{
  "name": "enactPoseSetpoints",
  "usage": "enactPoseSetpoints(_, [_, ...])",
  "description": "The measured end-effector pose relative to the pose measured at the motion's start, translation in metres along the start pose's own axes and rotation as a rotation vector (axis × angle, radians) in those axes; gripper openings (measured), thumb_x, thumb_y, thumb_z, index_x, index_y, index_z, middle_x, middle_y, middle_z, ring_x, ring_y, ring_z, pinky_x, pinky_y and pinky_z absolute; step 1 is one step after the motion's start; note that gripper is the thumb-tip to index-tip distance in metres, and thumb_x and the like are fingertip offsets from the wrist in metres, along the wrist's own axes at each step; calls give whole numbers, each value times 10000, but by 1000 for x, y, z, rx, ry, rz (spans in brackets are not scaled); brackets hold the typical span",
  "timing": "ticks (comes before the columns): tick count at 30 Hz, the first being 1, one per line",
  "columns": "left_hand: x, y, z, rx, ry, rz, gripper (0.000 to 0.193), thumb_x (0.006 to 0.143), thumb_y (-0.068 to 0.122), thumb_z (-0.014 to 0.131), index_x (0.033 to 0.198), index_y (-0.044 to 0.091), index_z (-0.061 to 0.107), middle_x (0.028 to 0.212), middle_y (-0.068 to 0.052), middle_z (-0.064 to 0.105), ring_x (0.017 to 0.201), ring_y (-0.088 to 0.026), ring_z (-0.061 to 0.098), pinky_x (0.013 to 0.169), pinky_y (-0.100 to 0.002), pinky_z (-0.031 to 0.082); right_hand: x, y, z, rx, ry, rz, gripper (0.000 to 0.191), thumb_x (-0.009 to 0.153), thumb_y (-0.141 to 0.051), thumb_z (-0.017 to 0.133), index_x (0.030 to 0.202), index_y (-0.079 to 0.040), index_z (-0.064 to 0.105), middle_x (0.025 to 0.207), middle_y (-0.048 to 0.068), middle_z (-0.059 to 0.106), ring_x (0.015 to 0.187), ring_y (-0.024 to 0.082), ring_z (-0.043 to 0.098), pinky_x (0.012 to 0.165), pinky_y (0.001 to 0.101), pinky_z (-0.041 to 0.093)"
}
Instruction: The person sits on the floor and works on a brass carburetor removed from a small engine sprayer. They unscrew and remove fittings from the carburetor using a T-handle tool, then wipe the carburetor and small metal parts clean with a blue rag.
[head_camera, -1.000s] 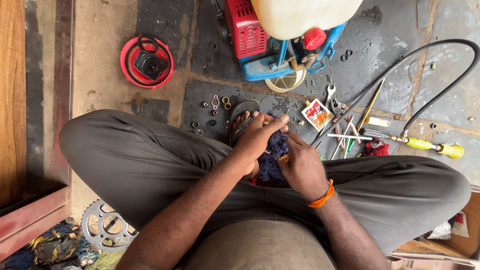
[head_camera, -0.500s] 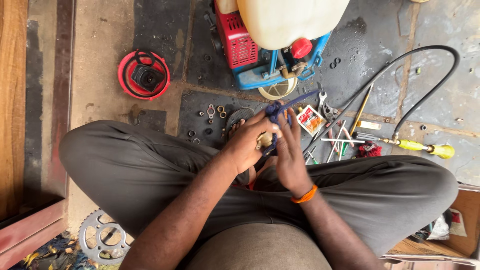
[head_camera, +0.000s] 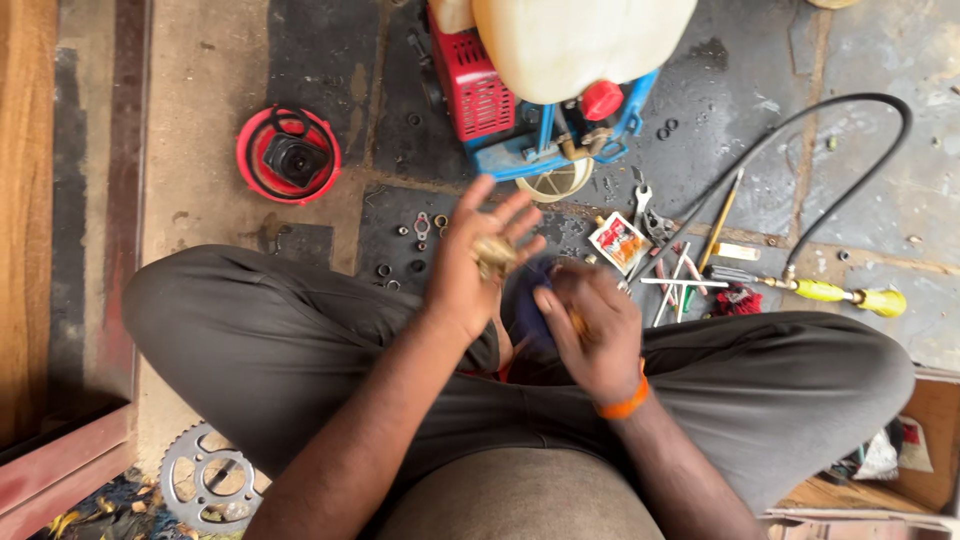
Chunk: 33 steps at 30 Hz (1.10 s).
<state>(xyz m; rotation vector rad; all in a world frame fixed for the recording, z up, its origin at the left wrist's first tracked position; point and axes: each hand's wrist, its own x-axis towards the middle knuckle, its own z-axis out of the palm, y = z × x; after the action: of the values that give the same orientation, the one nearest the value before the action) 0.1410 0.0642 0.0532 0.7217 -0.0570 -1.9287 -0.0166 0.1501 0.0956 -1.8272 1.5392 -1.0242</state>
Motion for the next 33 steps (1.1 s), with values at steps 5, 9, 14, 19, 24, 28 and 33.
enactPoseSetpoints(5, [7, 20, -17, -285, 15, -110, 284, 926, 197, 550, 1123, -6, 574, 1143, -244, 675, 1151, -456, 653, 1006, -592, 553, 0, 9, -7, 703, -307, 251, 219, 1060, -160, 724, 960, 5, 621, 1015, 111, 673, 1009, 192, 621, 1000, 345, 499])
enactPoseSetpoints(9, [-1, -5, -12, -145, 75, -204, 264, 970, 266, 587, 1087, 30, 598, 1073, -173, 702, 1026, -337, 702, 907, -493, 588, 11, 4, 0, 426, -60, 208, 500, 894, -232, 771, 1232, 53, 538, 1172, 115, 597, 1136, 195, 576, 992, 368, 474])
enactPoseSetpoints(14, [-12, -24, 3, 110, 105, -260, 347, 987, 399, 600, 1137, 88, 634, 1098, -68, 745, 924, -151, 709, 832, -343, 581, 16, -2, 5, 156, -117, 228, 553, 880, -277, 801, 1282, 35, 585, 1083, 116, 659, 986, 183, 632, 845, 340, 532])
enactPoseSetpoints(19, [-25, -21, 16, 489, -105, -236, 479, 1027, 460, 561, 1301, 75, 643, 1043, -22, 676, 859, -89, 646, 710, -270, 515, 10, 24, -15, 1012, -89, 685, 325, 1004, -181, 663, 1252, 28, 633, 980, 80, 733, 788, 146, 694, 705, 291, 578])
enactPoseSetpoints(24, [-30, -24, 26, 345, -88, -312, 565, 1011, 529, 507, 1343, 90, 639, 1135, 0, 699, 930, -68, 666, 755, -268, 538, 1, 40, -9, 907, 17, 580, 248, 1027, -142, 601, 1213, 13, 654, 1018, 53, 735, 849, 102, 687, 737, 265, 560])
enactPoseSetpoints(28, [-25, -18, 17, 169, -52, -365, 567, 1014, 539, 518, 1290, 62, 651, 1142, -56, 721, 969, -139, 707, 848, -329, 583, -2, 43, -10, 484, -10, 345, 195, 1026, -105, 647, 1156, 35, 686, 996, 38, 712, 889, 67, 639, 808, 234, 536])
enactPoseSetpoints(33, [-23, -22, 8, 215, -15, -413, 548, 1010, 526, 532, 1239, 41, 640, 994, -72, 714, 902, -183, 721, 778, -385, 598, 1, 49, -20, 681, 203, 608, 422, 1073, -354, 430, 1113, -33, 702, 939, 33, 717, 811, 97, 664, 768, 244, 554])
